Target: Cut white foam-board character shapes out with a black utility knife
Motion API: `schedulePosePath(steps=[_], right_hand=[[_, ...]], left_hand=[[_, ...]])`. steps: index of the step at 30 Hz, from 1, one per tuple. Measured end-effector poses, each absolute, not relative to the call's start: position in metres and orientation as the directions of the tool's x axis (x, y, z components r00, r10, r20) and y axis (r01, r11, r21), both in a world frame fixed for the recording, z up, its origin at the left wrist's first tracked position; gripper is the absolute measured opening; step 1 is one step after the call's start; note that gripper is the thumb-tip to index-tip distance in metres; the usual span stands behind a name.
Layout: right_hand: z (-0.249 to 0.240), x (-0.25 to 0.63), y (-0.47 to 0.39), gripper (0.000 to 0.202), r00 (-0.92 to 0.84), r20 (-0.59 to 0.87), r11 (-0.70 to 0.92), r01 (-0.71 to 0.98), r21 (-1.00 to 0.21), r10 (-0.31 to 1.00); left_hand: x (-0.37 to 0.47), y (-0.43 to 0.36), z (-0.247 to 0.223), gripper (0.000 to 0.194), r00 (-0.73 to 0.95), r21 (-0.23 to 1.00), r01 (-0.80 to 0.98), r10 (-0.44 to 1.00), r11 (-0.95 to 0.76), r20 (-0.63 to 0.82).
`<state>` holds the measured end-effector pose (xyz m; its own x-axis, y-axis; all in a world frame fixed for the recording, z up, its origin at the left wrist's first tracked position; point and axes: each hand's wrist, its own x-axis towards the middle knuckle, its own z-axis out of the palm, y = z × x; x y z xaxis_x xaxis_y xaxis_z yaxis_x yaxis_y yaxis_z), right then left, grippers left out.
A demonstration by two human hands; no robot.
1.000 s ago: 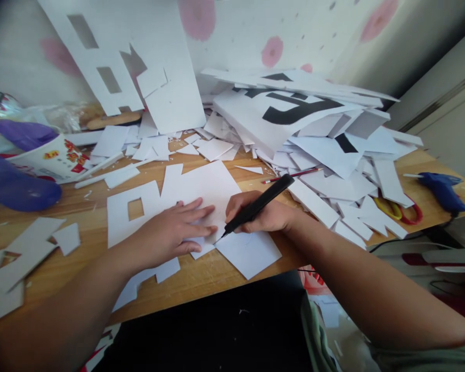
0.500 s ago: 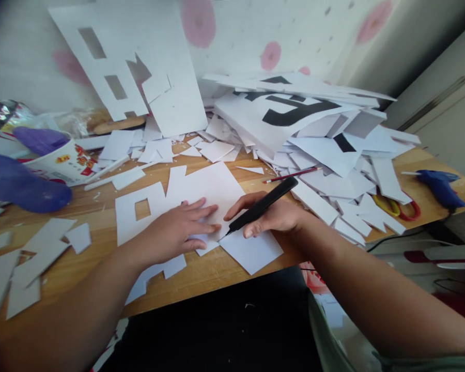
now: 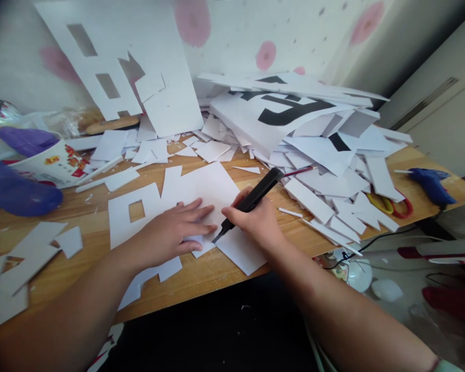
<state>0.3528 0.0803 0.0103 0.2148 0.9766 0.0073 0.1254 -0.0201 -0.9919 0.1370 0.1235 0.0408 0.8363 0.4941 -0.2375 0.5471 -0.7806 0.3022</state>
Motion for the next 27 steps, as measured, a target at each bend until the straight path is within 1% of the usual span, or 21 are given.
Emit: schedulePosePath(steps=[5,9,11,13,15,17,21,25,27], right_hand=[[0.000,0.359,0.076,0.030,0.208,0.038,0.011,0.126,-0.992,0.977],[0.006,0.359,0.078,0.028,0.182,0.047,0.024,0.128,-0.991,0.982],[0.015,0.359,0.082,0.025,0.141,0.069,0.041,0.190,-0.981,0.988],[0.024,0.360,0.086,0.023,0.060,0.090,0.069,0.291,-0.954,0.994],[0.029,0.361,0.090,0.022,-0.004,0.092,0.087,0.353,-0.931,0.996],[0.028,0.362,0.092,0.023,0.013,0.091,0.081,0.352,-0.932,0.996],[0.017,0.363,0.091,0.027,0.110,0.110,0.073,0.295,-0.953,0.988],[0.012,0.366,0.091,0.026,0.155,0.128,0.079,0.292,-0.953,0.980],[0.011,0.368,0.092,0.026,0.150,0.125,0.075,0.300,-0.951,0.981]], left_hand=[[0.134,0.124,0.035,0.044,0.844,0.295,0.536,0.488,-0.791,-0.223],[0.132,0.125,0.034,0.043,0.856,0.291,0.516,0.474,-0.806,-0.207],[0.133,0.125,0.036,0.043,0.854,0.289,0.520,0.476,-0.804,-0.212],[0.134,0.125,0.038,0.042,0.849,0.292,0.527,0.482,-0.798,-0.215],[0.135,0.125,0.039,0.042,0.848,0.293,0.530,0.486,-0.796,-0.212],[0.135,0.125,0.038,0.042,0.850,0.292,0.527,0.486,-0.798,-0.203],[0.133,0.125,0.035,0.044,0.852,0.297,0.524,0.490,-0.798,-0.187],[0.133,0.124,0.036,0.043,0.840,0.305,0.542,0.500,-0.783,-0.211],[0.133,0.124,0.037,0.044,0.832,0.302,0.554,0.502,-0.776,-0.235]])
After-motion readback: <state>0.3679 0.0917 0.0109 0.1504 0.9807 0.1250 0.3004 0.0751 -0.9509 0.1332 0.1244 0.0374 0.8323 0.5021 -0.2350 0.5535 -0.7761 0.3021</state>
